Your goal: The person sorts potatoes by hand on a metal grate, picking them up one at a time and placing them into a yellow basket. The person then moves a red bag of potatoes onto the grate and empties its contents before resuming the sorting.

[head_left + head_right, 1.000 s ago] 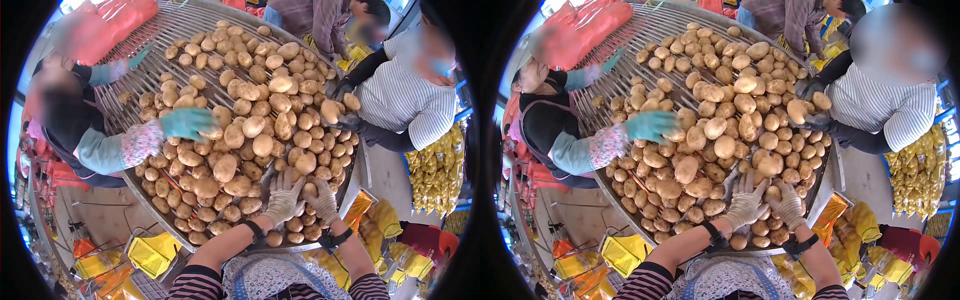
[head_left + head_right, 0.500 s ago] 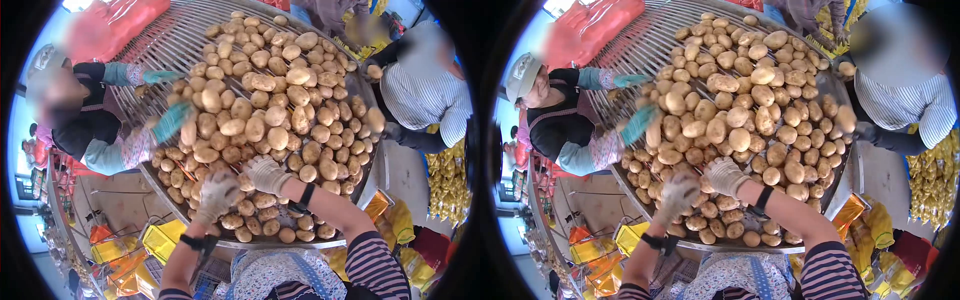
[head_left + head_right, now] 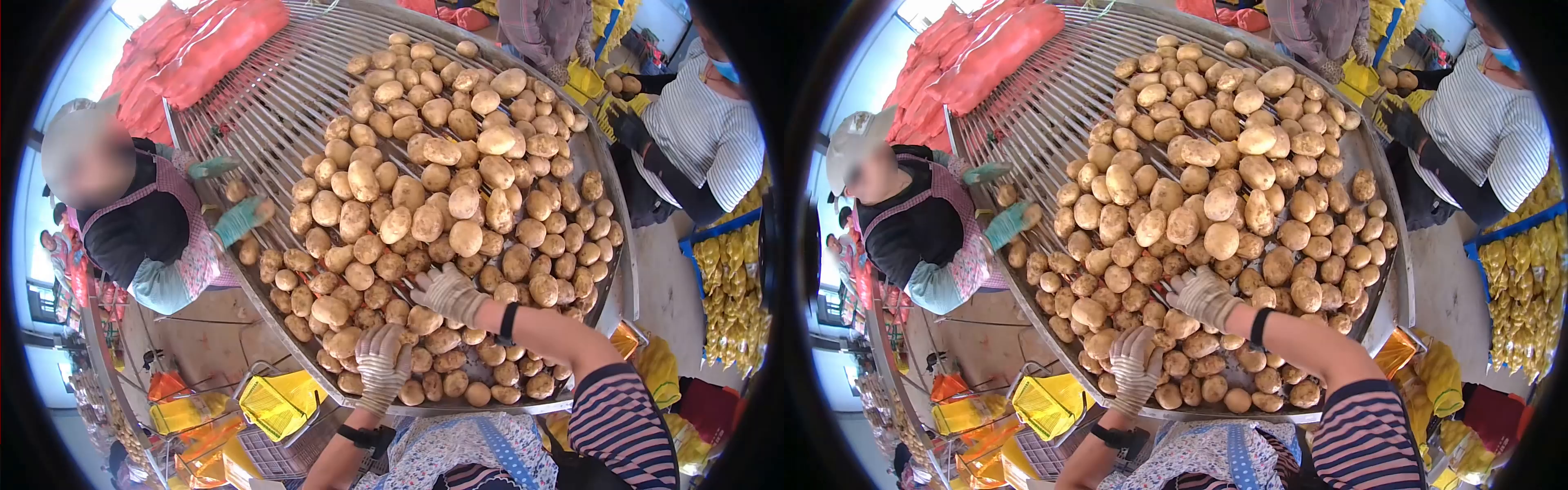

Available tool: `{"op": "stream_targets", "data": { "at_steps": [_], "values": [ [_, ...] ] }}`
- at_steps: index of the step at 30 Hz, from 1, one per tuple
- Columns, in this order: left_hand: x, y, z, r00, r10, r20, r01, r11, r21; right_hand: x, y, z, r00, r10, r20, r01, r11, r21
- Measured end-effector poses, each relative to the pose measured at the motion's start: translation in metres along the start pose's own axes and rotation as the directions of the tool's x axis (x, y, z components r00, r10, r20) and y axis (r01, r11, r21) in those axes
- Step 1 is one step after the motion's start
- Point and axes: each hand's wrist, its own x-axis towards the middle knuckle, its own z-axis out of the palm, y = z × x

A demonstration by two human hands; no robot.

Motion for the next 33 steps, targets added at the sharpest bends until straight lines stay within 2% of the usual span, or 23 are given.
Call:
{"op": "stream_targets", "data": {
  "at_steps": [2,3,4,5,6,7,9,10,11,13,15,17,19,20,21,22,23,24,25,27,29,32,33],
  "values": [
    [-0.001,0.015,-0.003,0.999,-0.050,-0.003,0.049,0.991,-0.123,-0.023,0.000,-0.015,0.969,0.216,-0.122,-0.189,0.961,0.200],
    [0.002,0.023,-0.003,0.999,-0.049,-0.008,0.048,0.990,-0.133,-0.033,-0.006,-0.035,0.969,0.217,-0.119,-0.193,0.963,0.190],
    [0.005,0.033,-0.003,0.921,-0.376,0.100,0.354,0.703,-0.617,-0.042,-0.015,-0.057,0.927,0.368,0.072,-0.338,0.738,0.584],
    [0.005,0.042,-0.005,0.754,-0.550,0.359,0.501,0.128,-0.856,-0.050,-0.024,-0.068,0.857,0.413,0.309,-0.458,0.336,0.823],
    [0.010,0.042,-0.010,0.650,-0.535,0.539,0.530,-0.189,-0.827,-0.053,-0.032,-0.071,0.932,0.305,0.195,-0.338,0.542,0.769],
    [0.009,0.036,-0.012,0.655,-0.526,0.542,0.531,-0.189,-0.826,-0.049,-0.034,-0.068,0.929,0.315,0.193,-0.343,0.542,0.767],
    [0.002,0.022,-0.012,0.616,-0.259,0.744,0.614,-0.435,-0.659,-0.032,-0.036,-0.054,0.933,0.155,-0.326,0.058,0.828,0.558],
    [0.001,0.018,-0.011,0.505,-0.299,0.810,0.556,-0.605,-0.570,-0.017,-0.029,-0.054,0.928,0.185,-0.323,-0.068,0.937,0.343],
    [-0.002,0.015,-0.013,0.506,-0.287,0.814,0.573,-0.593,-0.565,-0.002,-0.022,-0.037,0.920,0.205,-0.333,-0.083,0.935,0.345],
    [-0.006,0.009,-0.015,0.472,-0.345,0.811,0.461,-0.688,-0.561,0.027,0.000,0.010,0.872,0.139,-0.469,-0.240,0.957,-0.163],
    [-0.006,0.000,-0.019,0.482,-0.305,0.821,0.362,-0.784,-0.504,0.046,0.010,0.024,0.920,0.088,-0.382,-0.152,0.978,-0.140],
    [-0.017,-0.024,-0.018,0.499,-0.267,0.824,0.318,-0.829,-0.461,0.048,0.017,0.015,0.942,0.119,-0.315,-0.131,0.991,-0.016],
    [-0.009,-0.013,-0.027,0.481,-0.365,0.797,0.394,-0.722,-0.568,0.036,0.010,-0.011,0.921,0.263,-0.287,-0.202,0.953,0.223],
    [-0.021,-0.033,-0.017,0.517,-0.317,0.795,0.397,-0.734,-0.551,0.027,0.001,-0.036,0.946,0.307,-0.104,-0.232,0.865,0.444],
    [-0.003,-0.015,-0.024,0.509,-0.314,0.802,0.435,-0.710,-0.554,0.015,-0.006,-0.065,0.950,0.301,0.083,-0.284,0.720,0.633],
    [0.011,-0.003,-0.026,0.546,-0.269,0.793,0.475,-0.681,-0.558,-0.001,-0.003,-0.090,0.973,0.104,0.208,-0.228,0.594,0.772],
    [0.021,0.004,-0.024,0.580,-0.223,0.783,0.512,-0.648,-0.563,-0.006,0.005,-0.085,0.970,0.118,0.211,-0.239,0.596,0.767],
    [0.025,0.005,-0.020,0.549,-0.191,0.814,0.456,-0.747,-0.483,-0.010,0.014,-0.074,0.945,0.301,-0.126,-0.165,0.773,0.612],
    [0.024,0.002,-0.014,0.547,-0.173,0.819,0.470,-0.746,-0.472,-0.015,0.025,-0.065,0.801,0.364,-0.476,-0.174,0.901,0.397],
    [0.019,-0.006,-0.001,0.620,-0.041,0.784,0.426,-0.821,-0.380,-0.012,0.085,-0.039,0.635,0.691,-0.344,-0.520,0.712,0.471],
    [0.024,0.005,0.004,0.600,-0.013,0.800,0.445,-0.825,-0.348,-0.034,0.111,-0.024,0.580,0.800,-0.150,-0.628,0.558,0.542],
    [0.034,0.021,0.015,0.577,0.013,0.817,0.381,-0.889,-0.254,-0.058,0.079,-0.055,0.759,0.651,0.010,-0.581,0.671,0.461],
    [0.037,0.022,0.019,0.572,0.014,0.820,0.385,-0.887,-0.254,-0.077,0.070,-0.082,0.874,0.471,0.121,-0.463,0.731,0.501]
  ]
}}
